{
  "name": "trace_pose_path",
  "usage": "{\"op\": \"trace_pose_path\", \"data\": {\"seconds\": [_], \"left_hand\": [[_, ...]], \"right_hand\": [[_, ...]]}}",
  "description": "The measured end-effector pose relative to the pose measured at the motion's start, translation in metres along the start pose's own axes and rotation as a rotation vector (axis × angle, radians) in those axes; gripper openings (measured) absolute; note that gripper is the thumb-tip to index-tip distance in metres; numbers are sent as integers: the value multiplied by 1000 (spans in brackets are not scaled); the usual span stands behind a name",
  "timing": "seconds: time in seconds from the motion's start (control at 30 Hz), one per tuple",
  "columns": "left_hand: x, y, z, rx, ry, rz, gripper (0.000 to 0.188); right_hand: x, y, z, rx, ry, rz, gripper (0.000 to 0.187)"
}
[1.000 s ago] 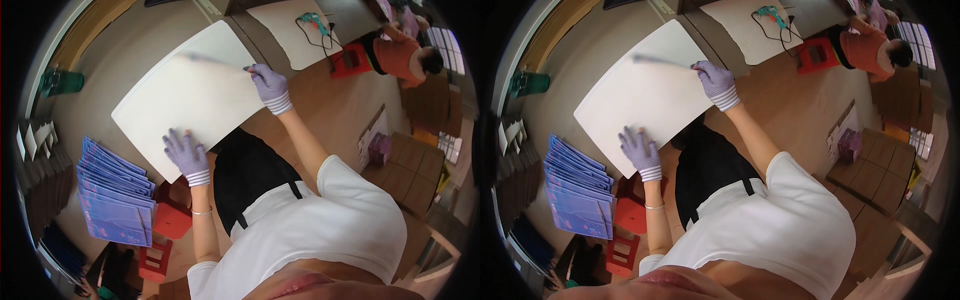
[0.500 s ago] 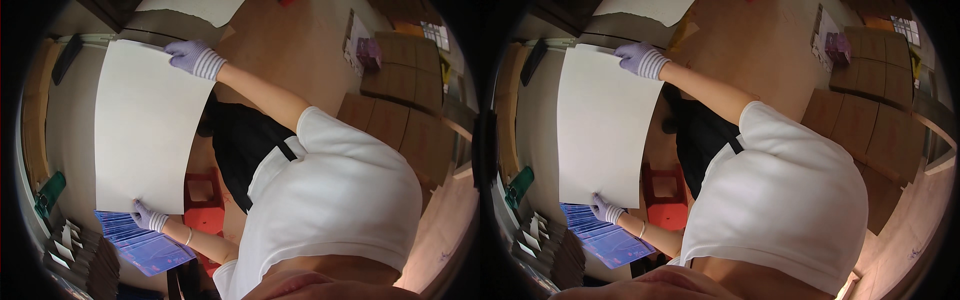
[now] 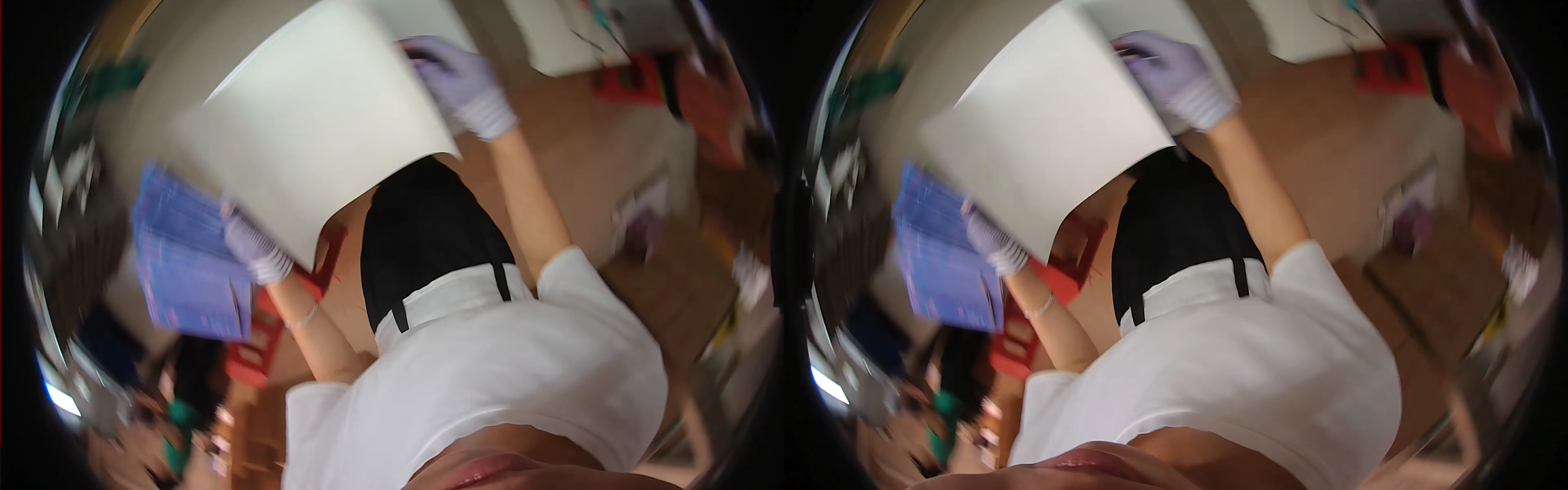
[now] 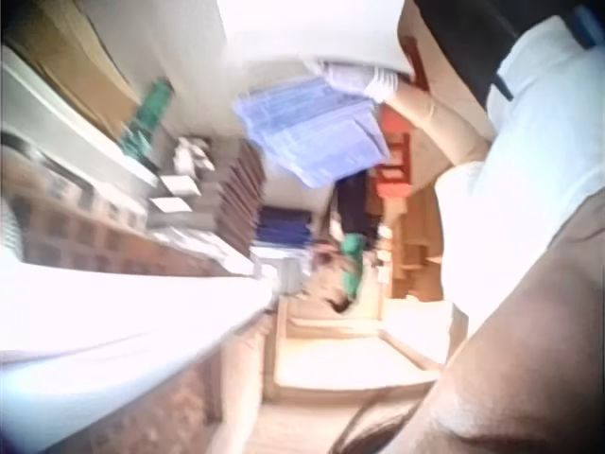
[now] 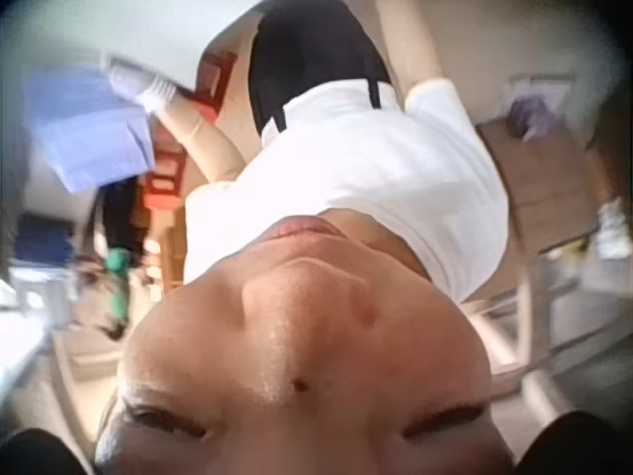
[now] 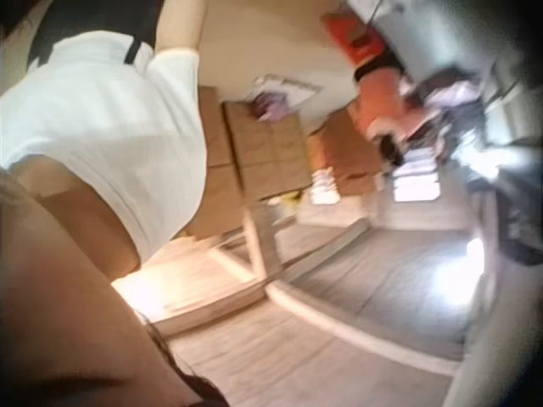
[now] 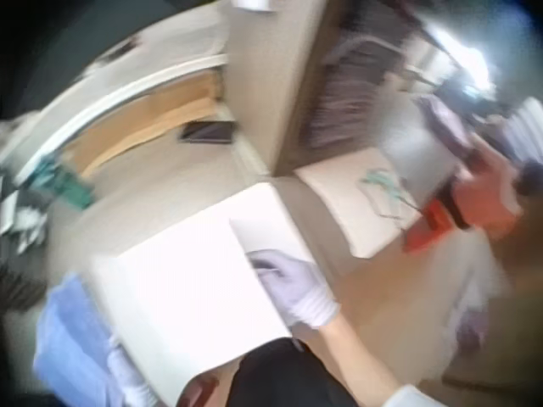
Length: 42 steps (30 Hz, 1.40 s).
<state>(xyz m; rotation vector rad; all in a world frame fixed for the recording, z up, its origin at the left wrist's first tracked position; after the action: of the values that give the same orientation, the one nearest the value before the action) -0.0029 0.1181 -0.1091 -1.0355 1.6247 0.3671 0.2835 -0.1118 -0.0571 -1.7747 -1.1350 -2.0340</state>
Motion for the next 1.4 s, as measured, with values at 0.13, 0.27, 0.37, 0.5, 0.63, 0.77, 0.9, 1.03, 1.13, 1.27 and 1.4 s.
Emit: {"op": "trace_pose_path", "data": {"seconds": [0.13, 0.27, 0.37, 0.5, 0.63, 0.77, 0.9, 1.03, 1.13, 1.27, 1.4], "left_hand": [[15, -23, 9, -237, 68, -90, 44], [-17, -64, -3, -44, -455, 564, 64], [6, -78, 7, -26, -614, 965, 62], [30, -106, 28, -12, -630, 1325, 52], [42, -118, 36, 28, -594, 1503, 52], [45, -119, 39, 54, -566, 1552, 54], [45, -112, 41, 59, -549, 1549, 56], [43, -102, 41, 55, -553, 1545, 58], [44, -100, 41, 70, -561, 1549, 60], [45, -100, 40, 82, -565, 1569, 60], [46, -100, 40, 88, -569, 1553, 60]], "right_hand": [[-50, -27, 8, 25, -35, 364, 50], [-39, -59, 9, 13, 146, 152, 65], [-30, -73, 8, 7, 198, -77, 68], [-27, -78, 11, -6, 248, -218, 64], [-36, -82, 16, -40, 340, -428, 62], [-41, -93, 16, -29, 390, -594, 62], [-42, -99, 16, -23, 387, -662, 61], [-42, -99, 15, -20, 392, -686, 59], [-37, -99, 16, -4, 399, -664, 59], [-38, -101, 16, 10, 384, -701, 58], [-43, -101, 16, 7, 395, -695, 56]]}}
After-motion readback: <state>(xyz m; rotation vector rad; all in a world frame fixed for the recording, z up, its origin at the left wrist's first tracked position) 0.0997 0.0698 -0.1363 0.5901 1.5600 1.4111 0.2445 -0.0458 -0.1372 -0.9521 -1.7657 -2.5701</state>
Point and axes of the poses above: each hand's wrist, its own z-axis towards the middle knuckle, its own y-axis out of the back of the hand, x = y × z, the point moved 7 cm from there along z, towards the middle knuckle
